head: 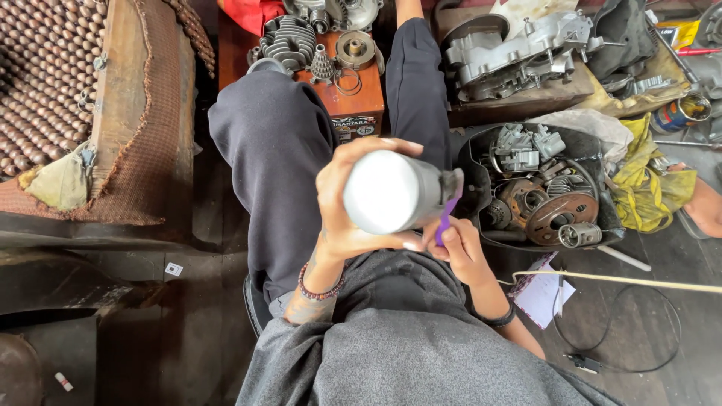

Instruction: Cleaning a motorcycle piston using a toothbrush

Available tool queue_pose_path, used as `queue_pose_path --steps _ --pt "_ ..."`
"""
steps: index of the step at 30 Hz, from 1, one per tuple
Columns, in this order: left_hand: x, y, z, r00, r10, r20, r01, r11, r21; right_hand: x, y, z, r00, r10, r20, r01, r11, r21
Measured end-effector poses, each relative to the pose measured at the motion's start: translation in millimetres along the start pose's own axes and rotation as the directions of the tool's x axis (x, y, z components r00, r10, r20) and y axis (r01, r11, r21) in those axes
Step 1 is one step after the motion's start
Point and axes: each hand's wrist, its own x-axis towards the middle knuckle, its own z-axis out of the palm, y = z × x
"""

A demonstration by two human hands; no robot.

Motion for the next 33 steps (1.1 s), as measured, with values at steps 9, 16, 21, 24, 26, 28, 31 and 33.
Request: queue_pose_path --steps 9,16,21,24,26,28,31,33 --pt "3 4 9 0.978 0.04 -0.203 -0.024 0.996 0.083 15 -11 -24 0.985 -0.152 -0.087 0.131 0.969 -0.208" --pt "-9 -10 10 0.973 -0.029 -0.228 0.021 0.999 -0.036 4 -31 12 0.926 -0.308 -0.217 0.3 0.951 -0.07" --pt "-9 -9 13 0.983 -0.043 -0.179 0.025 0.995 -0.099 -11 -24 9 0.858 -0.484 -0.173 0.503 0.861 0.082" --pt "-9 -10 9 0.975 -0.054 -0.214 0.041 0.997 -0.065 4 -70 31 0.581 -0.643 -0.499 0.629 0.744 -0.227" --pt "-7 -10 7 0.974 -0.058 -0.22 0.045 0.997 -0.062 10 -73 31 0.539 -0.688 -0.486 0.703 0.686 -0.19" --pt "-4 -8 10 0.973 -0.053 -0.224 0.041 0.997 -0.059 17 -72 29 0.489 -0.734 -0.472 0.774 0.614 -0.154" --pt "0 -2 17 0.983 -0.064 -0.172 0.058 0.997 -0.04 20 -71 30 0.92 -0.367 -0.139 0.275 0.855 -0.439" --pt "-3 -2 19 0.986 -0.066 -0.154 0.057 0.997 -0.059 5 -81 35 0.829 -0.417 -0.373 0.404 0.907 -0.116"
